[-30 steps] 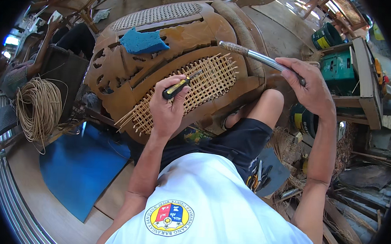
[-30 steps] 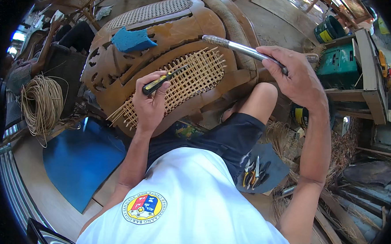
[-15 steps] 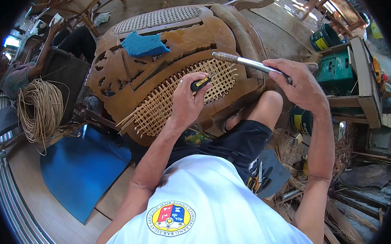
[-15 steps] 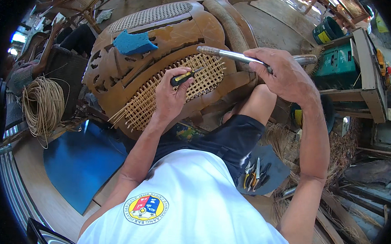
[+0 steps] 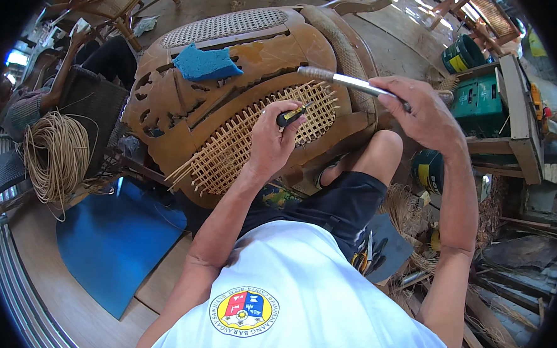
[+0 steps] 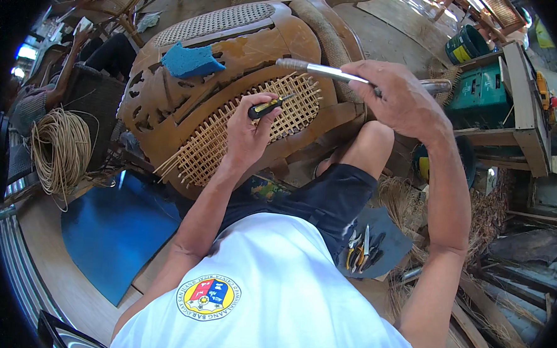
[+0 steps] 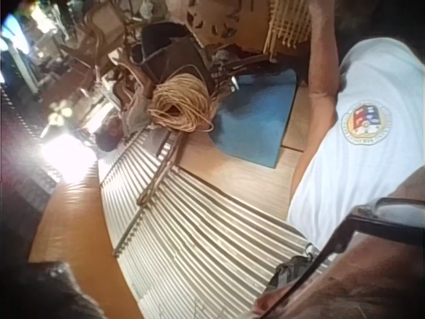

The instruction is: Repairing the weaving of a wooden chair using a hammer and chisel.

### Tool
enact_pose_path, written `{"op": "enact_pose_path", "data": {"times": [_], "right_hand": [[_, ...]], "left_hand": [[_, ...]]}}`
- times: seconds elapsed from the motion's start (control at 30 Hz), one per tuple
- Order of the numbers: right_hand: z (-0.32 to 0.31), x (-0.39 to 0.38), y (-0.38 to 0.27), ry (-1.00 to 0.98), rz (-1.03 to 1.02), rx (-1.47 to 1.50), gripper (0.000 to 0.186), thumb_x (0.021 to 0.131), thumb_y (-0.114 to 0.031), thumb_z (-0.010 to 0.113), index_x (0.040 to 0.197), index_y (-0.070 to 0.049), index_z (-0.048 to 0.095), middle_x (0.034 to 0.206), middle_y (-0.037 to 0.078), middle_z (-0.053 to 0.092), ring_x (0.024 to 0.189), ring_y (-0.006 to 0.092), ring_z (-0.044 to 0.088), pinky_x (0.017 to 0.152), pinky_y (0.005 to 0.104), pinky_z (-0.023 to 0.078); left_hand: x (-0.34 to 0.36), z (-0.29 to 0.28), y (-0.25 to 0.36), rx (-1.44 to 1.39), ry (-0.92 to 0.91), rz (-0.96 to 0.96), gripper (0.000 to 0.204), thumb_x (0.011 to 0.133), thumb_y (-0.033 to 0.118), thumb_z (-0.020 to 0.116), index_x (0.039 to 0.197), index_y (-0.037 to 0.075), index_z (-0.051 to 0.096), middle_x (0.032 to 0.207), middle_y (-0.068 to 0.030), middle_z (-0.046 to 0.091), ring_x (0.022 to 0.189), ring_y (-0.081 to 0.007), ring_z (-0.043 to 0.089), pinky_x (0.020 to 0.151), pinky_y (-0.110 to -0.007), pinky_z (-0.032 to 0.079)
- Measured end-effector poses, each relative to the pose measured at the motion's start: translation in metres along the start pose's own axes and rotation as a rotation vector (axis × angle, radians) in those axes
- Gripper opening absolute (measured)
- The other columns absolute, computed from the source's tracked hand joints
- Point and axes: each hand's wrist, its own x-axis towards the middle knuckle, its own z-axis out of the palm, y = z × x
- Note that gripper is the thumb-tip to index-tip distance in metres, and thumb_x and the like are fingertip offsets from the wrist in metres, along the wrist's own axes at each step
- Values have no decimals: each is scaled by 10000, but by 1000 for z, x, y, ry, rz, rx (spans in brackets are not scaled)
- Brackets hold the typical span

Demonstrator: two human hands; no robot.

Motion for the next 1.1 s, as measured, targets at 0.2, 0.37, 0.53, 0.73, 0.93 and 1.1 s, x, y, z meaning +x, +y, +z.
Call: {"op": "enact_pose_path", "data": {"times": [0.2,0.37,0.53,0.73,0.93,1.1], "right_hand": [[-4,-4,2,-39,-25,-12,283,1027,-166,631,1254,-16,711,1062,162,752,938,307,709,857,383,535],[-21,4,-7,-37,99,-22,283,1033,-177,630,1253,-19,713,1062,163,752,924,279,708,848,386,535],[-9,-1,-3,1,4,-28,291,1033,-183,633,1261,-21,712,1042,158,748,869,267,696,822,374,535],[-23,-2,-17,-67,193,8,286,1011,-167,644,1237,-2,702,1086,201,745,922,353,701,862,430,536],[-18,1,-9,-9,78,-25,292,1010,-188,646,1221,5,705,1088,198,746,922,352,701,876,425,535],[-9,-7,11,-106,-63,-69,278,1013,-136,632,1248,-2,695,1101,172,749,963,296,715,891,393,539]], "left_hand": [[-1,-2,9,1,36,48,231,985,80,741,1160,41,595,1166,-113,740,1036,-198,718,902,-313,561],[6,3,3,11,5,34,235,980,75,742,1157,39,591,1164,-116,739,1042,-208,723,904,-318,565],[4,11,-4,42,-5,88,241,973,72,748,1156,42,593,1157,-115,739,1029,-216,727,896,-325,571],[4,7,10,-9,53,73,240,963,66,758,1144,46,601,1152,-113,740,1024,-211,726,893,-321,570],[12,19,-7,-37,-22,58,228,967,36,743,1145,32,600,1147,-123,736,1043,-215,721,906,-320,568],[5,9,-2,-73,-25,70,240,963,14,741,1155,31,597,1160,-125,735,1065,-209,719,920,-320,566]]}}
